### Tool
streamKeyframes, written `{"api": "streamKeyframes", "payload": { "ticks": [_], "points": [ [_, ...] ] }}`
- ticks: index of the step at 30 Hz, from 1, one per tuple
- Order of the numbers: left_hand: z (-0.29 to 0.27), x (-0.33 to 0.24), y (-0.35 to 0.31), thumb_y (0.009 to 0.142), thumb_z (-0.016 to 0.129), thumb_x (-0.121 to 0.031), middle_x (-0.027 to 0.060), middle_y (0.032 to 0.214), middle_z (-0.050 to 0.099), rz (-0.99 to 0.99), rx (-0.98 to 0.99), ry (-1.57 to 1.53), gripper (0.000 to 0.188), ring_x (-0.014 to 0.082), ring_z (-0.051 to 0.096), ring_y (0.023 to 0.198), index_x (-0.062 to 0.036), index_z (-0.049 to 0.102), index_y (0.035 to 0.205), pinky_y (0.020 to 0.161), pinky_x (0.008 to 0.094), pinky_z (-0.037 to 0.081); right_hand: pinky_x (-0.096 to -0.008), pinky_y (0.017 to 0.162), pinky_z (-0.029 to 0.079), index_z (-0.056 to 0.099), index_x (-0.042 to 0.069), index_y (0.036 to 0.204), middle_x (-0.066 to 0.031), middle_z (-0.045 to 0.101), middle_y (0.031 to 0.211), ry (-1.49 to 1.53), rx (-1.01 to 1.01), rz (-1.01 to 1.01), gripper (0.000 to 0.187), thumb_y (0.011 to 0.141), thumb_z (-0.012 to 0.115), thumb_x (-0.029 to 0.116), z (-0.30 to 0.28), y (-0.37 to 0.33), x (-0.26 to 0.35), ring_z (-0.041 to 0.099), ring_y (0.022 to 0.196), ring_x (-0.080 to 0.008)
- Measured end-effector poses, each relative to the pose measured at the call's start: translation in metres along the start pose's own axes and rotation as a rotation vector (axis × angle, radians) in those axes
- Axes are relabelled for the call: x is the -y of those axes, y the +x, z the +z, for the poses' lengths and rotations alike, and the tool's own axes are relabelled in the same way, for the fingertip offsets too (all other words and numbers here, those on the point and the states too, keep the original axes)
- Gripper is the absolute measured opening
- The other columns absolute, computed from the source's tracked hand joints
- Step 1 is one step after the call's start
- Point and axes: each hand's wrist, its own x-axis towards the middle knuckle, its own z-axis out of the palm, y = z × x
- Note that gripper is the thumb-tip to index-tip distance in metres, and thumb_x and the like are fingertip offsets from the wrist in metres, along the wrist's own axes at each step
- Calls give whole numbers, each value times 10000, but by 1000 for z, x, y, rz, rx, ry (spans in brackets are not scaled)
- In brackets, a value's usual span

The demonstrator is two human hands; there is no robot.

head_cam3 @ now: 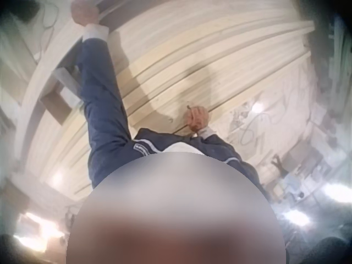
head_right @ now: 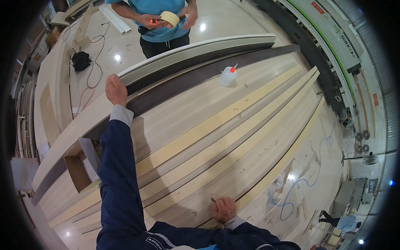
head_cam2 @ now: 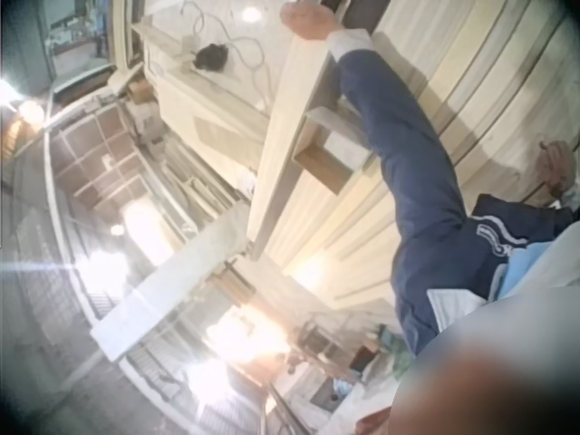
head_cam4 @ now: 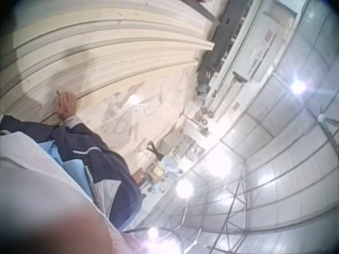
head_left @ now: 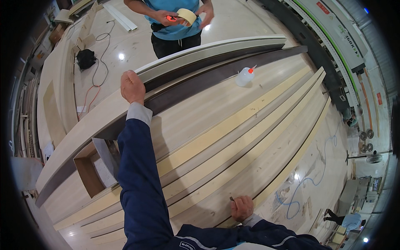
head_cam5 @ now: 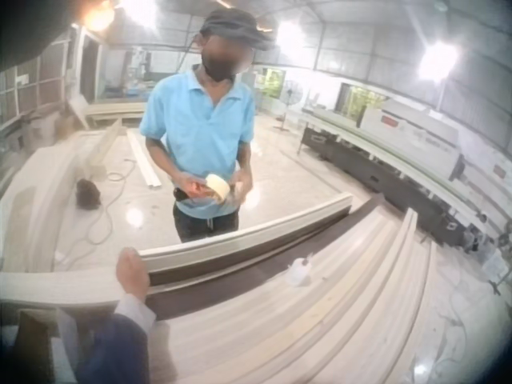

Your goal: The person sands long, curved wooden planks on a workbench using a sanding block. They repeatedly rub the block along the surface of each plank, then lift and reposition the planks to continue sanding. Another person is visible in the background working with tape and a utility knife.

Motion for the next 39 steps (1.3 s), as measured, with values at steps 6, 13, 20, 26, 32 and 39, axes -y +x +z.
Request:
{"api": "streamKeyframes", "payload": {
  "ticks": [6, 13, 20, 26, 32, 39],
  "points": [
    [-8, -5, 1, 970, 344, -342, 190, 932, 644, -94, 129, 112, 435, 388, 604, 910, -34, 631, 865, 807, 459, 458, -443, 636, 438, 606, 60, 836, -127, 591, 797, -15, -14, -5, 105, 780, 662, 129, 1, 0, 1, 558, 715, -335],
    [-29, -16, -1, 957, 449, -321, 169, 974, 666, -198, 220, 55, 342, 380, 611, 967, -49, 655, 971, 853, 451, 459, -440, 649, 442, 607, 50, 828, -127, 598, 805, -24, -13, -26, 104, 750, 655, 98, 3, 0, 1, 562, 725, -335],
    [-45, -62, -75, 805, 607, -236, 116, 1259, 598, 235, 109, 107, 261, 319, 544, 1127, -113, 690, 1019, 928, 431, 433, -439, 654, 443, 604, 49, 819, -127, 590, 784, -32, -16, -39, 100, 751, 652, 103, 6, -1, 0, 566, 730, -334],
    [-31, -77, -75, 738, 628, -311, 132, 1375, 550, 276, 400, 364, 324, 340, 537, 1158, -131, 721, 990, 961, 451, 418, -446, 641, 426, 586, 49, 807, -133, 582, 782, -42, 2, -47, 92, 769, 646, 106, 6, -2, 0, 547, 711, -339],
    [-15, -66, -47, 779, 680, -361, 131, 1371, 552, 279, 399, 452, 435, 340, 534, 1183, -135, 665, 1150, 965, 445, 433, -447, 634, 411, 573, 49, 808, -135, 577, 786, -15, -17, -52, 92, 786, 632, 116, 7, -2, 0, 532, 698, -340],
    [-10, -56, 4, 758, 767, -469, 72, 1261, 604, 186, 722, 729, 555, 293, 568, 1140, -133, 647, 1183, 932, 421, 447, -449, 639, 415, 575, 53, 811, -139, 577, 789, -32, -5, -41, 95, 795, 629, 129, 7, -4, -2, 535, 705, -341]
  ]
}}
